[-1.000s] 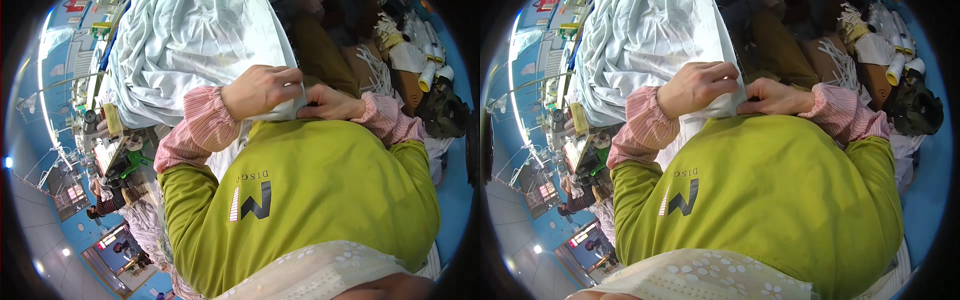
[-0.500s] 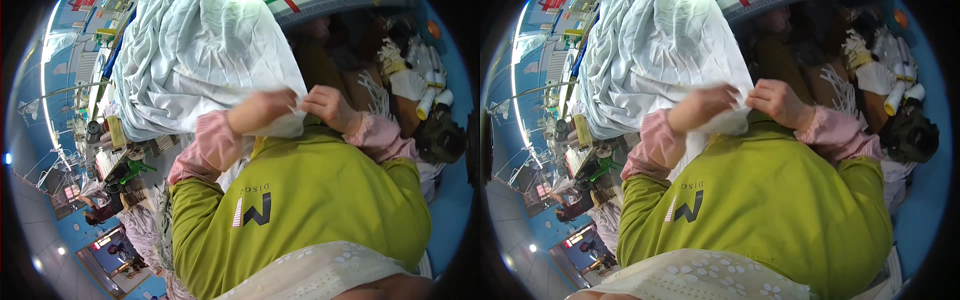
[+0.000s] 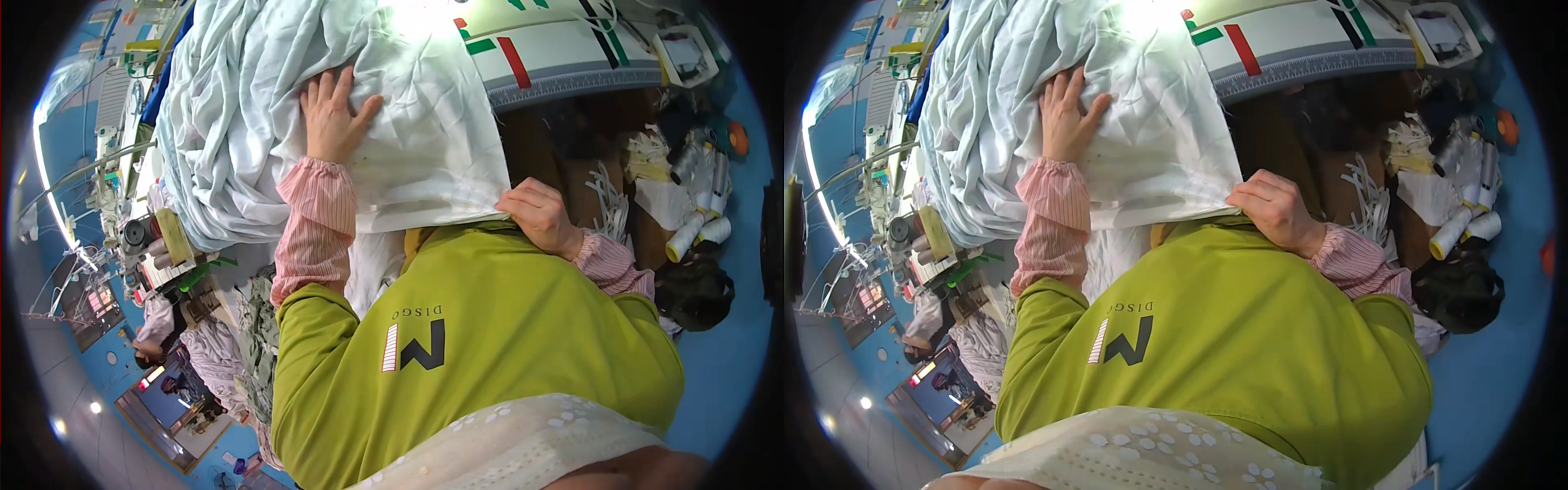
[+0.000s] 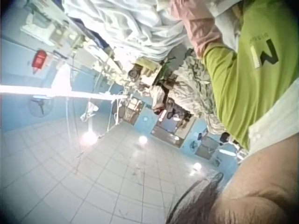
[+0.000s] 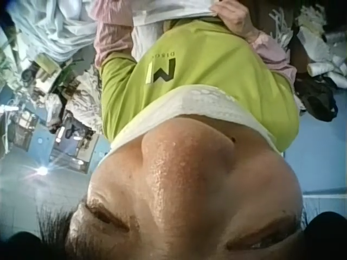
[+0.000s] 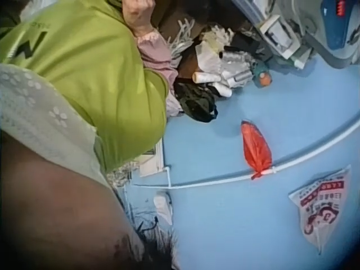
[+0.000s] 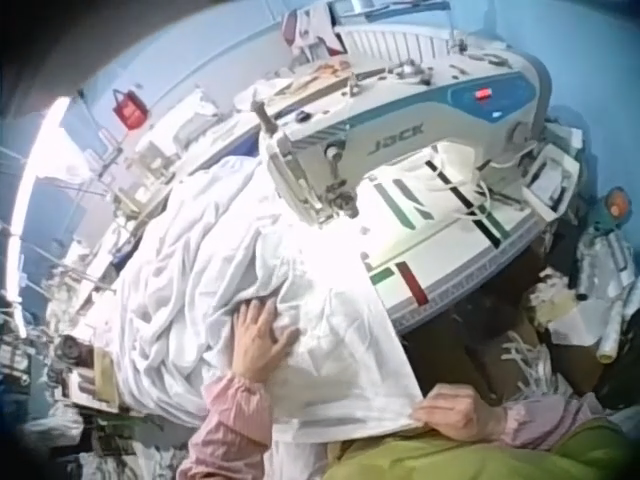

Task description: The person is using a sewing machine to process white pillowcases in a factory environment.

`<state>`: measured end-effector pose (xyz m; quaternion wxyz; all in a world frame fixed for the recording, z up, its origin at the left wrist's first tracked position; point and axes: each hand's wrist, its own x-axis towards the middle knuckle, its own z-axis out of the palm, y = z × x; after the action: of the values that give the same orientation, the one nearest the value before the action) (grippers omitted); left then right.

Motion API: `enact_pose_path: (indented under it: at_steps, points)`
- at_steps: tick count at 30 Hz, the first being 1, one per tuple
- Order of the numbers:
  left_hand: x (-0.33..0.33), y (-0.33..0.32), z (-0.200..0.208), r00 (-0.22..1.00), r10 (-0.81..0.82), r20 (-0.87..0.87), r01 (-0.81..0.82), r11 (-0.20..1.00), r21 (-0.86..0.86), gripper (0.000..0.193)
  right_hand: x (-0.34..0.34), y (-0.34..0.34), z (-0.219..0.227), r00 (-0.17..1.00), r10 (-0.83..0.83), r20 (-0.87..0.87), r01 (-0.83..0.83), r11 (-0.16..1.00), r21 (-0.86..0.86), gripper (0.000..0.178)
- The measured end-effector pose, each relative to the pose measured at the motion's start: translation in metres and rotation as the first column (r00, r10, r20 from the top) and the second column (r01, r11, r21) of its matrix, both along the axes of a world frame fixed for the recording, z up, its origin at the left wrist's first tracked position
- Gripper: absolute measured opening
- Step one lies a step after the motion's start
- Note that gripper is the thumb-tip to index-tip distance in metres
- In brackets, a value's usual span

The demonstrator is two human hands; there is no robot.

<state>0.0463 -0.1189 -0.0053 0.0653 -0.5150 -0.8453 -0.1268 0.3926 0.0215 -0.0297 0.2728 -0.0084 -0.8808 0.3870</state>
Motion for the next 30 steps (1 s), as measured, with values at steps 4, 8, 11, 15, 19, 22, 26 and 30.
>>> enact_pose_path:
  at_steps: [4, 8, 11, 15, 19, 22, 26, 30]
  points:
    - [-0.026, 0.017, -0.001, 1.000, -0.006, -0.016, 0.007, 1.000, 0.020, 0.069, -0.019, 0.017, 0.003, 1.000, 0.003, 0.020, -0.003, 1.000, -0.018, 0.025]
    - [-0.055, 0.029, -0.010, 0.999, -0.029, -0.019, 0.031, 0.996, 0.081, 0.070, -0.040, 0.034, 0.005, 0.999, 0.003, 0.051, -0.002, 1.000, -0.026, 0.031]
    - [-0.075, 0.040, -0.011, 1.000, -0.001, -0.001, 0.001, 0.998, 0.066, 0.070, -0.056, 0.045, 0.008, 1.000, -0.004, 0.031, 0.003, 1.000, 0.012, 0.031]
    - [-0.093, 0.058, -0.004, 0.998, -0.005, -0.063, 0.010, 0.997, 0.077, 0.067, -0.077, 0.059, 0.014, 1.000, 0.001, 0.023, -0.001, 1.000, 0.024, 0.031]
    - [-0.107, 0.072, 0.007, 0.992, 0.106, -0.062, -0.109, 0.992, -0.057, 0.057, -0.098, 0.071, 0.021, 1.000, -0.018, 0.000, 0.018, 0.997, 0.074, 0.031]
    - [-0.123, 0.082, 0.013, 0.990, 0.116, 0.083, -0.112, 0.992, -0.061, 0.076, -0.114, 0.081, 0.027, 0.999, -0.031, 0.008, 0.030, 0.994, 0.108, 0.030]
    - [-0.147, 0.097, 0.012, 0.993, 0.103, 0.059, -0.101, 0.994, -0.029, 0.073, -0.139, 0.094, 0.033, 0.998, -0.047, 0.051, 0.041, 0.993, 0.108, 0.030]
    - [-0.170, 0.109, 0.008, 0.991, 0.133, 0.034, -0.132, 0.991, -0.020, 0.075, -0.163, 0.109, 0.035, 0.998, -0.044, 0.041, 0.038, 0.990, 0.133, 0.029]
